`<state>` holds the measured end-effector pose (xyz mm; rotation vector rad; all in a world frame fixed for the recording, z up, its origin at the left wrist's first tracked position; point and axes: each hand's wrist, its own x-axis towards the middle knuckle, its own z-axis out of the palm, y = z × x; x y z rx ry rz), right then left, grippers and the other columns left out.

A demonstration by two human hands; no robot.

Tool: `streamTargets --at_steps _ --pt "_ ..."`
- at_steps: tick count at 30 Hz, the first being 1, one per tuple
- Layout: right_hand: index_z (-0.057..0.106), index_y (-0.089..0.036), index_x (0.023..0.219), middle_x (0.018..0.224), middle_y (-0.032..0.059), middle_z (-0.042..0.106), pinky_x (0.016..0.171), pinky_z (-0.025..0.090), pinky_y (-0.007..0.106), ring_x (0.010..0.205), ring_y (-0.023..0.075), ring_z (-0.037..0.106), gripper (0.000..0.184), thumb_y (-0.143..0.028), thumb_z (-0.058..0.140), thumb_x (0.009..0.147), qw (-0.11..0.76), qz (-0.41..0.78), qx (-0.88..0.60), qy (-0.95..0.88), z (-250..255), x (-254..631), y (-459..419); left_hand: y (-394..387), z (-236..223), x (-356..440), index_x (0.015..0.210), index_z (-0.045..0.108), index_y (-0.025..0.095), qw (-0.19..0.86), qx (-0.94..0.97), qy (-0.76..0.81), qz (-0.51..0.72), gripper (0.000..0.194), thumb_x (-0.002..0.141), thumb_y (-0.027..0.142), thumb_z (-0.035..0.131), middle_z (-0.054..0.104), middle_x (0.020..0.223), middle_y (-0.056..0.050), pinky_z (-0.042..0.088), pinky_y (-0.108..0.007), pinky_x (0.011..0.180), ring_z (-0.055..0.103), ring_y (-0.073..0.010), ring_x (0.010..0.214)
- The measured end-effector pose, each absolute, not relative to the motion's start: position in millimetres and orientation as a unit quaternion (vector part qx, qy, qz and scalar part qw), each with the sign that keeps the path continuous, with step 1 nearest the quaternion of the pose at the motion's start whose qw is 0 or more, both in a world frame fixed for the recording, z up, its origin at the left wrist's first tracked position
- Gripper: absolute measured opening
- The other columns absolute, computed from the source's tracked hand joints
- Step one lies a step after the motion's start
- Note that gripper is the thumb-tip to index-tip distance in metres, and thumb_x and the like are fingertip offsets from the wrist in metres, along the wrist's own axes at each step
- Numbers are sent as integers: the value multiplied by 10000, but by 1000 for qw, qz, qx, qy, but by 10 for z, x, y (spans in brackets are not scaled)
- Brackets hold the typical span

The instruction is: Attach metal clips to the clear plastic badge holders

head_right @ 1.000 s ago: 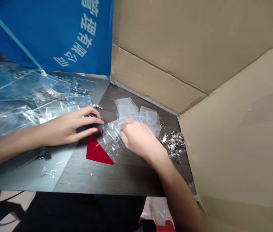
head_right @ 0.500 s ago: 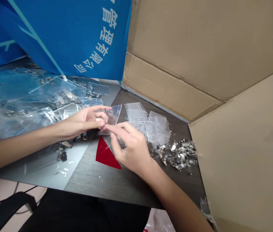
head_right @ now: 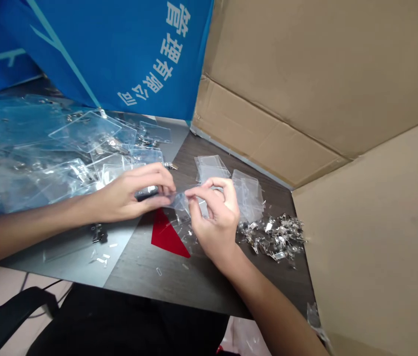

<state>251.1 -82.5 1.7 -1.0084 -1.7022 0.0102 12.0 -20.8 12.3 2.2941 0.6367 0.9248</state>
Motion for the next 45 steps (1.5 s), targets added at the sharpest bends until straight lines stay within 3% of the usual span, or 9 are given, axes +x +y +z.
streamTargets --at_steps 3,5,11,16,20,26,31,37,45 --pt "821 -259 1011 1022 17 576 514 419 273 612 81 469 248 -30 732 986 545 -35 -396 -738 7 2516 -810 -235 112 86 1396 709 231 399 841 213 295 610 1024 713 745 698 1315 -121 632 -410 960 740 -274 1082" --pt "827 -251 1006 989 12 539 547 442 273 681 105 531 277 5 726 973 545 -46 -373 -749 -12 2502 -804 -264 106 87 1461 647 241 486 801 225 269 688 1040 785 661 691 1361 -130 648 -450 993 748 -303 1150" --pt "845 -280 1019 927 13 601 551 461 287 697 134 573 251 -50 745 1003 520 -45 -340 -783 -62 2466 -848 -346 95 181 1252 602 243 609 698 287 245 478 947 468 892 716 1194 -50 642 -465 1011 758 -236 1066" --pt "828 -306 1041 901 23 681 592 530 335 715 174 640 246 -81 733 1008 498 19 -336 -799 -47 2427 -911 -342 111 211 1152 562 243 676 644 250 258 426 892 244 900 716 1066 -5 647 -402 946 754 -188 970" --pt "647 -278 1158 998 28 655 721 574 344 794 174 610 285 -70 627 964 524 223 -380 -729 -16 2381 -916 -314 97 200 1136 539 246 680 628 259 277 440 878 188 891 735 1103 -22 640 -380 951 764 -198 1054" --pt "513 -268 1024 1079 30 591 794 546 304 897 160 562 327 -110 608 753 549 494 -353 -575 -93 2404 -783 -234 -30 182 1151 553 245 666 614 288 311 506 832 218 944 715 1147 -26 649 -374 944 764 -196 1070" --pt "592 -257 1050 1013 18 620 880 614 328 900 160 636 184 -223 706 910 559 504 -372 -544 -142 2419 -738 -221 -50 181 1167 585 234 668 604 293 322 513 828 247 970 730 1236 -55 666 -420 1008 773 -220 1132" --pt "718 -247 1077 1006 51 764 1018 713 429 1026 219 804 306 -481 877 960 545 522 -404 -518 -164 2420 -728 -231 34 175 1245 680 212 651 621 303 315 459 881 303 946 761 1313 -102 639 -476 1116 759 -283 1277" --pt "785 -231 1081 988 58 806 782 675 345 794 165 757 291 -517 734 1069 536 429 -460 -563 -176 2449 -705 -254 74 174 1259 707 219 622 630 349 308 354 939 286 840 822 1283 -109 637 -424 1033 772 -302 1307"
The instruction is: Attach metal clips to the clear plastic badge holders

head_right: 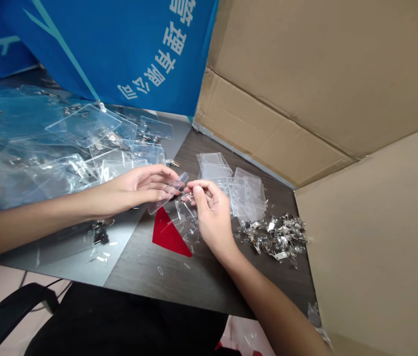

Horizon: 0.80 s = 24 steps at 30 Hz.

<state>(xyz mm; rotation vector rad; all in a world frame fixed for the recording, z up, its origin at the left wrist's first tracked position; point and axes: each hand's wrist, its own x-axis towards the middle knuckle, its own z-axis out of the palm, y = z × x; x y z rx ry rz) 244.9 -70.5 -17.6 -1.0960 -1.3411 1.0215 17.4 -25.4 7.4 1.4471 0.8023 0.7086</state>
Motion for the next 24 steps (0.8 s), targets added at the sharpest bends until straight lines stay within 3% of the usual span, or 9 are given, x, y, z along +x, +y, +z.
streamTargets --at_steps 3,6,11,15,19,24 --pt "789 -231 1096 877 23 761 628 591 276 710 139 704 297 -504 673 1106 516 423 -469 -578 -140 2447 -730 -261 75 188 1266 702 231 631 609 380 296 342 939 272 792 827 1280 -105 647 -381 918 789 -307 1287" --pt "793 -233 1077 801 -11 726 542 542 249 627 122 667 286 -516 770 1042 514 477 -447 -556 -112 2434 -742 -263 69 196 1292 669 236 648 591 384 289 378 925 240 760 825 1320 -116 629 -336 803 801 -303 1259" --pt "797 -228 996 839 13 794 605 597 267 693 142 730 360 -511 965 850 526 530 -435 -504 -64 2419 -725 -268 64 189 1279 627 224 660 581 377 292 372 929 239 754 823 1321 -144 559 -277 657 813 -304 1216" --pt "754 -230 895 802 -2 779 640 624 289 686 149 727 423 -499 1046 750 496 560 -432 -504 -3 2423 -743 -266 49 170 1302 591 222 667 570 359 318 429 915 205 774 809 1389 -156 657 -360 844 796 -319 1304" --pt "661 -234 775 792 1 759 698 649 322 694 152 715 443 -479 1030 790 472 561 -415 -539 25 2419 -788 -254 41 153 1316 579 220 665 579 343 324 498 870 166 793 810 1390 -151 660 -430 1003 804 -312 1299" --pt "767 -242 1006 861 -1 755 714 625 315 741 151 710 246 -447 890 952 477 527 -391 -585 -9 2428 -780 -263 67 153 1302 572 230 649 593 345 329 518 849 166 815 811 1383 -134 637 -405 1015 803 -282 1272"
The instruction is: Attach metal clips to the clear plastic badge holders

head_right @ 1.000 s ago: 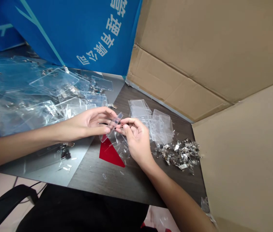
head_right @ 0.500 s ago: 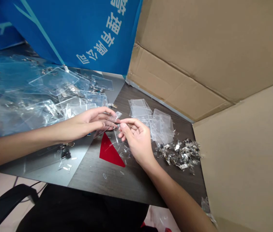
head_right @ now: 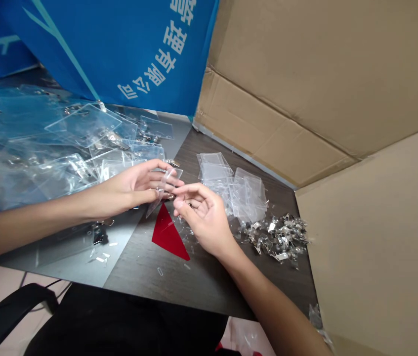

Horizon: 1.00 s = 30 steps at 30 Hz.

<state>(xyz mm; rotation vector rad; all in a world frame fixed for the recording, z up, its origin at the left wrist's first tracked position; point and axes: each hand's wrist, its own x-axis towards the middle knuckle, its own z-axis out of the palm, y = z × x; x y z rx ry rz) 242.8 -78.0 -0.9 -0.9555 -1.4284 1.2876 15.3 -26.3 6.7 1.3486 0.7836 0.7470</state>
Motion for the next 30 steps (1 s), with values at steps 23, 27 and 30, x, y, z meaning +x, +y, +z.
streamTargets --at_steps 23,27,30 --pt "799 -209 1080 815 6 769 591 550 246 614 108 701 205 -339 644 1108 465 441 -442 -628 -82 2378 -869 -324 40 220 1233 586 216 544 645 371 388 473 858 308 860 697 1219 -90 657 -443 944 747 -228 1025" --pt "724 -214 971 698 -38 689 550 507 239 525 92 653 240 -340 602 1135 433 414 -467 -650 -56 2391 -901 -335 18 215 1241 587 220 528 658 368 392 470 865 299 858 680 1190 -75 659 -460 966 741 -216 997" --pt "683 -218 953 673 -50 671 535 494 234 506 89 647 239 -338 596 1140 430 413 -468 -652 -48 2393 -913 -339 24 221 1244 579 219 523 661 370 391 469 871 308 848 672 1194 -78 659 -465 964 741 -222 1015"
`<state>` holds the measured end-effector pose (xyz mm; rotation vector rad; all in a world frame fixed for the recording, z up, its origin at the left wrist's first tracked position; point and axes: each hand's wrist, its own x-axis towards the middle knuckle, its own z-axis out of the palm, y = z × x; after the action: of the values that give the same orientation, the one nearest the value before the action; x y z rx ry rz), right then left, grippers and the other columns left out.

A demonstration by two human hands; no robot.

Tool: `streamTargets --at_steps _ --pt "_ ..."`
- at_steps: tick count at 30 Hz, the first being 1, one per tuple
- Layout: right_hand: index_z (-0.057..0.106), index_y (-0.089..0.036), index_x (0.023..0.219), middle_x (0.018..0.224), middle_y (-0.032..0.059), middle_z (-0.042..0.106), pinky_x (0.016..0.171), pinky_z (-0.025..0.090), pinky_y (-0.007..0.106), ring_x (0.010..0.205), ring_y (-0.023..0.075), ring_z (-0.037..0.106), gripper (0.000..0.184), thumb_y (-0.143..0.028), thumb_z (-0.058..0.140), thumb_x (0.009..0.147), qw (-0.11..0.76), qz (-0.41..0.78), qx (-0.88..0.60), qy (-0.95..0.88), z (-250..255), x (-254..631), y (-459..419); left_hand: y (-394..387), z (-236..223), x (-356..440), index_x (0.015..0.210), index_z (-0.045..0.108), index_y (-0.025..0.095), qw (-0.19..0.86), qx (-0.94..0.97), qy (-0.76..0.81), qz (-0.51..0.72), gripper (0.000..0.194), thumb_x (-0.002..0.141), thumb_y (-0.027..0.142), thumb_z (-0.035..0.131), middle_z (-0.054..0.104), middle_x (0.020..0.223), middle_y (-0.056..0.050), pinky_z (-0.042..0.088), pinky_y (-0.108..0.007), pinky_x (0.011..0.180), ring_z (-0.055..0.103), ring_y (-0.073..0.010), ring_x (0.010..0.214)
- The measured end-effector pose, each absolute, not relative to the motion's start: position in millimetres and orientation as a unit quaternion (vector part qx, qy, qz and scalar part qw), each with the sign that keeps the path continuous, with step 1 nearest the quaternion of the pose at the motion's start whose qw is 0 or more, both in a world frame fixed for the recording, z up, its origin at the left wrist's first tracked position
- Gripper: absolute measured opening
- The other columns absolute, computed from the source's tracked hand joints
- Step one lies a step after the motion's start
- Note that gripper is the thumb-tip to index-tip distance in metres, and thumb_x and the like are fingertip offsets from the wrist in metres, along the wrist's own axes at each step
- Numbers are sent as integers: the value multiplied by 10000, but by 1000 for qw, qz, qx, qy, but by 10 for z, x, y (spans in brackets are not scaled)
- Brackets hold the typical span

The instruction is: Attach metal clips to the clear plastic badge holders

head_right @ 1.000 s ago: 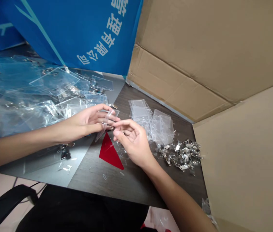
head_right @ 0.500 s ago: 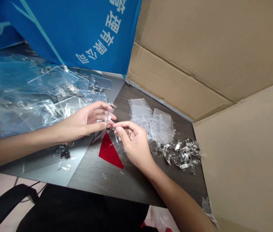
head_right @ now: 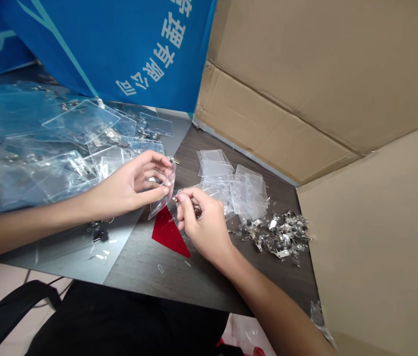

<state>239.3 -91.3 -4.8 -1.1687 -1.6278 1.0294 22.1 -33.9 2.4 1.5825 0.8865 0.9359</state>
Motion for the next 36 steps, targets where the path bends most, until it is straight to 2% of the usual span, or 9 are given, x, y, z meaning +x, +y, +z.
streamTargets --at_steps 4,10,19,24,28,30,33,36 --pt "697 -218 999 709 -30 721 524 514 236 528 107 687 190 -343 626 1123 448 415 -465 -641 -43 2383 -915 -353 61 242 1228 564 228 506 664 378 401 470 859 297 848 668 1184 -74 657 -440 911 722 -222 1013" --pt "710 -216 1028 749 -16 771 597 587 274 556 123 723 110 -305 669 1077 450 391 -456 -660 -17 2358 -929 -361 98 254 1207 544 239 490 668 379 413 450 860 288 828 648 1136 -53 632 -378 820 691 -207 981" --pt "680 -225 986 734 -17 767 543 528 253 550 120 717 148 -330 679 1090 454 440 -473 -614 -9 2353 -950 -355 52 226 1238 534 256 479 674 390 407 498 854 308 848 613 1130 -40 613 -363 801 672 -210 995" --pt "669 -223 987 733 -24 758 566 539 267 544 113 690 151 -345 703 1070 449 485 -449 -602 4 2332 -956 -372 32 238 1255 516 260 476 681 384 402 500 873 303 837 593 1138 -37 600 -360 824 663 -201 999" --pt "666 -221 1126 863 -3 797 615 571 280 634 121 721 113 -307 674 1054 447 533 -395 -600 -11 2343 -928 -358 47 231 1274 477 272 471 674 378 425 540 867 266 831 561 1090 -12 581 -348 832 637 -182 957" --pt "655 -223 1240 962 17 816 647 588 288 698 128 741 188 -271 640 1058 446 544 -363 -611 -12 2357 -918 -340 63 221 1280 462 281 472 667 372 440 564 857 249 833 540 1049 3 572 -342 829 623 -178 932" --pt "601 -235 1400 1096 52 831 712 607 314 806 147 761 289 -258 578 1113 437 535 -336 -640 -7 2374 -920 -325 95 207 1287 456 288 501 656 355 438 579 855 250 841 523 1037 8 565 -329 818 601 -169 900" --pt "538 -255 1431 1126 63 840 753 606 343 872 170 771 263 -299 528 1173 423 504 -341 -671 -20 2383 -927 -337 125 194 1286 452 296 537 657 340 405 577 873 286 855 522 1059 1 553 -312 775 570 -155 849"
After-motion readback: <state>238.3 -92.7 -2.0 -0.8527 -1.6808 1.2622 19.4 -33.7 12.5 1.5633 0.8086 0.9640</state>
